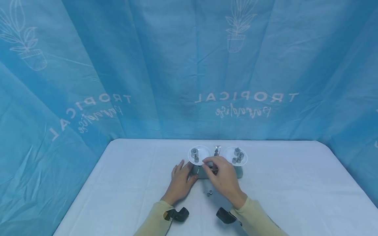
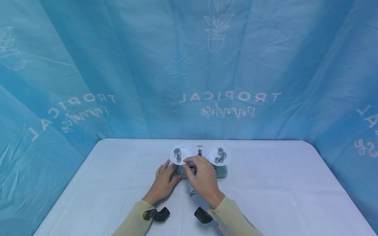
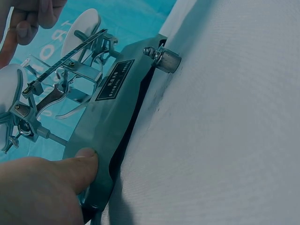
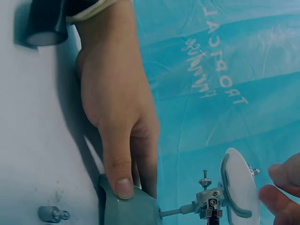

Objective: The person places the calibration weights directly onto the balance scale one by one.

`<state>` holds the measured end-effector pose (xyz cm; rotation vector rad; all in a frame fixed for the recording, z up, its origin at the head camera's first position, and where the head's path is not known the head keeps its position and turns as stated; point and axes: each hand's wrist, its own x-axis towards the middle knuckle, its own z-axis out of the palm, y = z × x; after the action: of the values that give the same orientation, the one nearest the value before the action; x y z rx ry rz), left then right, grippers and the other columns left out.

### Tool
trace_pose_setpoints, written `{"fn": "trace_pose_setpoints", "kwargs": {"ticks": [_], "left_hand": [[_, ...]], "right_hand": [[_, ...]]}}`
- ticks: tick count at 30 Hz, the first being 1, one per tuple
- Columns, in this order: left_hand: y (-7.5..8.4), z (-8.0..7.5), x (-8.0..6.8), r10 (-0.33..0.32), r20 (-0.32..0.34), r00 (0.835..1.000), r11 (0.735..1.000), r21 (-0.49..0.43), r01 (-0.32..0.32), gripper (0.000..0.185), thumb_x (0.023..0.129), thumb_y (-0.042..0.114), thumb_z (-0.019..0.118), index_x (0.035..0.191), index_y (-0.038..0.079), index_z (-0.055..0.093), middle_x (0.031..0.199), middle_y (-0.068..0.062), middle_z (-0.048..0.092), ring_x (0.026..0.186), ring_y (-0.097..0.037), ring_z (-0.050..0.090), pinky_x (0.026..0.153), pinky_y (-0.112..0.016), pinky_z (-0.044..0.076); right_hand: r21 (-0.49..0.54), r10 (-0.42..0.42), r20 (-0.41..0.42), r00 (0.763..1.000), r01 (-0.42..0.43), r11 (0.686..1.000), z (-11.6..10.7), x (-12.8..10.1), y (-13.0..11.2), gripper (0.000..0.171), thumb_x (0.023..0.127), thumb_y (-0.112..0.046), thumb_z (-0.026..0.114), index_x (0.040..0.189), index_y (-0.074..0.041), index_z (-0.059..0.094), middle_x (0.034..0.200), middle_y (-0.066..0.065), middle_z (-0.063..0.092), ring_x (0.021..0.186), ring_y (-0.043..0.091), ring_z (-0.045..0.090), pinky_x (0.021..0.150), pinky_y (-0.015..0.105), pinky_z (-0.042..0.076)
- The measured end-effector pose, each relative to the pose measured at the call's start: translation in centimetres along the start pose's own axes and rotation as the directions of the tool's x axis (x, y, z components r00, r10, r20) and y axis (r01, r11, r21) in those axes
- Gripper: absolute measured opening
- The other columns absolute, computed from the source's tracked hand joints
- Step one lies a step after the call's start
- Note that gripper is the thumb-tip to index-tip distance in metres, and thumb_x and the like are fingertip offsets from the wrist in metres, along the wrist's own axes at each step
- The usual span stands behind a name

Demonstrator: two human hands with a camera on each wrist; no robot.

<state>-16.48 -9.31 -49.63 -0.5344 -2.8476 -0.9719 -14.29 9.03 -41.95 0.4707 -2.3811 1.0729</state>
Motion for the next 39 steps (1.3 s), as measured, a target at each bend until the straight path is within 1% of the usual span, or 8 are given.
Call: {"fn": "trace_pose_setpoints", "kwargs": {"ticks": [7,13,17,19,25,29,36,39], "left_hand": [[0.0,0.0,0.0,-0.002,0.005,1.0,1.0,0.004,0.002,0.059,0.103,0.035,0.056,0.154,0.009,0.04,0.156,-0.01,0.043,0.15,-0.041,0.021,0.12,-0.065,0.01],[-0.1,0.0,-0.1,0.007,-0.001,1.0,1.0,0.0,-0.007,0.059,0.102,0.034,0.056,0.153,0.007,0.042,0.155,-0.012,0.045,0.149,-0.044,0.023,0.119,-0.067,0.011],[-0.1,0.0,-0.1,0.006,-0.004,1.0,1.0,-0.002,-0.006,0.059,0.102,0.034,0.056,0.152,0.007,0.042,0.154,-0.012,0.045,0.148,-0.044,0.023,0.119,-0.067,0.011],[-0.1,0.0,-0.1,0.008,-0.002,1.0,1.0,0.003,-0.008,0.059,0.103,0.034,0.056,0.152,0.007,0.042,0.155,-0.012,0.045,0.148,-0.044,0.023,0.119,-0.067,0.012],[-0.1,0.0,-0.1,0.024,-0.005,1.0,1.0,0.005,-0.024,0.059,0.102,0.033,0.057,0.153,0.006,0.042,0.154,-0.013,0.046,0.148,-0.045,0.024,0.118,-0.068,0.013],[0.1,-0.2,0.0,0.015,-0.002,1.0,1.0,-0.002,-0.015,0.059,0.102,0.033,0.058,0.154,0.008,0.041,0.155,-0.012,0.045,0.148,-0.044,0.023,0.119,-0.067,0.012],[0.3,-0.2,-0.1,-0.01,0.006,1.0,1.0,-0.006,0.01,0.059,0.102,0.033,0.057,0.154,0.009,0.04,0.156,-0.011,0.043,0.15,-0.042,0.021,0.12,-0.066,0.01],[0.2,-0.2,-0.1,-0.013,0.007,1.0,1.0,-0.01,0.013,0.059,0.103,0.034,0.057,0.154,0.009,0.04,0.156,-0.011,0.043,0.15,-0.042,0.021,0.12,-0.065,0.009]], "right_hand": [[0.035,-0.01,0.009,1.0,0.01,0.999,-0.6,-0.8,0.1,0.017,0.085,-0.007,0.08,0.099,-0.015,0.075,0.087,-0.01,0.067,0.073,0.004,0.053,0.062,0.022,0.049],[0.057,-0.019,0.024,1.0,0.018,0.998,-0.7,-1.6,0.2,0.018,0.084,-0.005,0.081,0.096,-0.016,0.074,0.087,-0.01,0.068,0.073,0.007,0.057,0.063,0.023,0.052],[0.108,0.031,0.085,0.996,-0.041,0.993,-0.5,-2.2,0.2,0.018,0.084,-0.005,0.081,0.096,-0.017,0.075,0.086,-0.015,0.066,0.072,0.003,0.055,0.062,0.027,0.052],[0.112,0.063,0.117,0.991,-0.077,0.991,-0.4,-2.5,0.3,0.017,0.084,-0.007,0.081,0.096,-0.018,0.075,0.085,-0.018,0.064,0.072,0.002,0.054,0.061,0.027,0.051],[0.123,0.108,0.158,0.981,-0.128,0.984,-0.2,-3.2,0.5,0.015,0.086,-0.01,0.08,0.095,-0.021,0.076,0.086,-0.021,0.065,0.072,0.003,0.054,0.061,0.024,0.048],[0.153,0.121,0.174,0.977,-0.148,0.977,-0.1,-3.6,0.8,0.013,0.087,-0.01,0.079,0.095,-0.02,0.076,0.087,-0.019,0.067,0.072,0.002,0.053,0.061,0.024,0.048],[0.192,0.16,0.198,0.967,-0.199,0.961,0.1,-4.1,1.6,0.01,0.088,-0.012,0.078,0.096,-0.018,0.076,0.088,-0.007,0.07,0.074,0.004,0.055,0.062,0.022,0.048],[0.2,0.193,0.213,0.958,-0.236,0.951,0.1,-4.2,1.8,0.009,0.089,-0.012,0.078,0.096,-0.018,0.076,0.087,-0.008,0.07,0.075,0.005,0.056,0.063,0.022,0.049]]}}
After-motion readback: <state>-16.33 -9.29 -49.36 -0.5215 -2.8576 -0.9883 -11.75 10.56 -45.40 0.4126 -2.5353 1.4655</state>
